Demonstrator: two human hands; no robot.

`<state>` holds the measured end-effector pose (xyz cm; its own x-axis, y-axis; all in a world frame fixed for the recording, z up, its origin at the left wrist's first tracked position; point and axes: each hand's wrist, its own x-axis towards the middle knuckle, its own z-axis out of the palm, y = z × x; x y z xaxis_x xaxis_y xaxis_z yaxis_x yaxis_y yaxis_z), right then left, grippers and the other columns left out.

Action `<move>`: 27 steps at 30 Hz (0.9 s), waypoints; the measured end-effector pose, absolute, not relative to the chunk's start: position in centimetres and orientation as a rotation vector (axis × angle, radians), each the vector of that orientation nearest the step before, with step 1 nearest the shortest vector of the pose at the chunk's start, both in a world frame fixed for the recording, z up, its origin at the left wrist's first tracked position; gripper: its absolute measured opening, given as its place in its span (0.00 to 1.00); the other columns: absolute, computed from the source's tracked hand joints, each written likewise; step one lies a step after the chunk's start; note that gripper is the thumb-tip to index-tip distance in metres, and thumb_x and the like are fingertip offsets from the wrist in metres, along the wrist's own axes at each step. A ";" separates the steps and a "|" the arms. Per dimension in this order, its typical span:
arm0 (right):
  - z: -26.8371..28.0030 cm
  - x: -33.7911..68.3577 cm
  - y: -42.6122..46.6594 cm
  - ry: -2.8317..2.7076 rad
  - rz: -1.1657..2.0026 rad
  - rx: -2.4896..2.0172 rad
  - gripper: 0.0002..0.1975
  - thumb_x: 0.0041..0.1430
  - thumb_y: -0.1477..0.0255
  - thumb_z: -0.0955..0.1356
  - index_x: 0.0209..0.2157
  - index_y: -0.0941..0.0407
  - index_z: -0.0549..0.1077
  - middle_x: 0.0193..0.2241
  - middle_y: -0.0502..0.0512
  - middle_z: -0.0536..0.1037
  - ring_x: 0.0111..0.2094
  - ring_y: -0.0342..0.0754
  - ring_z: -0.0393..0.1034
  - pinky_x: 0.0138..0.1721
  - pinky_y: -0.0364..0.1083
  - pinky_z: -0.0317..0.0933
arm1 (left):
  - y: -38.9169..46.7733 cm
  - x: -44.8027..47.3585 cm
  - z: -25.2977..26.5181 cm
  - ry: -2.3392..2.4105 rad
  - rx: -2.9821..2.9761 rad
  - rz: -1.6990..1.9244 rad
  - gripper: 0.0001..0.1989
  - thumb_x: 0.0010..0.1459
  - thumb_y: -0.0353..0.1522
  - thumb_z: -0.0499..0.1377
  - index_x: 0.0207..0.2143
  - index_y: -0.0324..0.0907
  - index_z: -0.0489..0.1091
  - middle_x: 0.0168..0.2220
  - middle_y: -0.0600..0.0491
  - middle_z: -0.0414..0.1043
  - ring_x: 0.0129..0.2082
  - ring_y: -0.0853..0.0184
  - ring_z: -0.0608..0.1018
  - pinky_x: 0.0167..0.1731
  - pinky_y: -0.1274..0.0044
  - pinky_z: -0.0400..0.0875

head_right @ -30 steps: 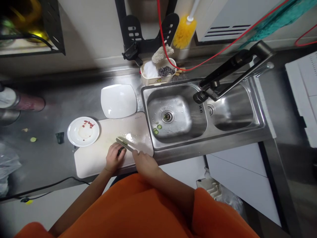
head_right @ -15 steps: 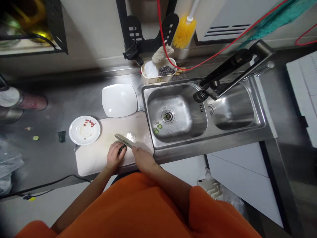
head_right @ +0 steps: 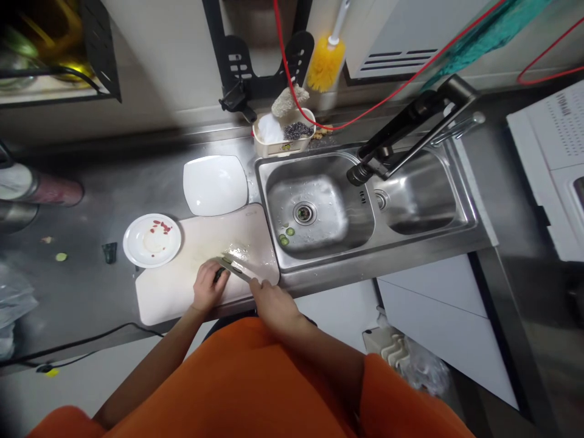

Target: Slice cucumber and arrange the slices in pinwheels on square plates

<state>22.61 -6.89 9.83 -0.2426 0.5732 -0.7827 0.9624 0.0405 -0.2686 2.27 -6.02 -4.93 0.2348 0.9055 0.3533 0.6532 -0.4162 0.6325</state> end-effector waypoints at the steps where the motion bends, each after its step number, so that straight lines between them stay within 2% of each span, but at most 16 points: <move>1: 9.9 22.6 -6.9 1.849 -1.094 1.544 0.19 0.59 0.82 0.55 0.51 0.56 0.60 0.40 0.61 0.73 0.37 0.52 0.72 0.32 0.45 0.61 | -6.0 2.3 -4.9 1.444 2.164 0.992 0.09 0.58 0.30 0.57 0.43 0.41 0.68 0.40 0.47 0.72 0.46 0.62 0.73 0.49 0.64 0.69; 27: 9.7 22.0 -5.5 1.907 -1.081 1.516 0.16 0.60 0.83 0.55 0.47 0.58 0.63 0.38 0.62 0.74 0.38 0.52 0.72 0.33 0.44 0.60 | -5.8 2.5 -4.8 1.434 2.171 1.029 0.09 0.58 0.29 0.58 0.42 0.41 0.68 0.39 0.47 0.73 0.45 0.62 0.74 0.48 0.65 0.70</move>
<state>22.01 -5.53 9.66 -0.2779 0.5828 -0.7636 0.9546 0.0785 -0.2874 2.48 -5.75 -4.77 0.2276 0.8961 0.3810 0.6480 -0.4315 0.6277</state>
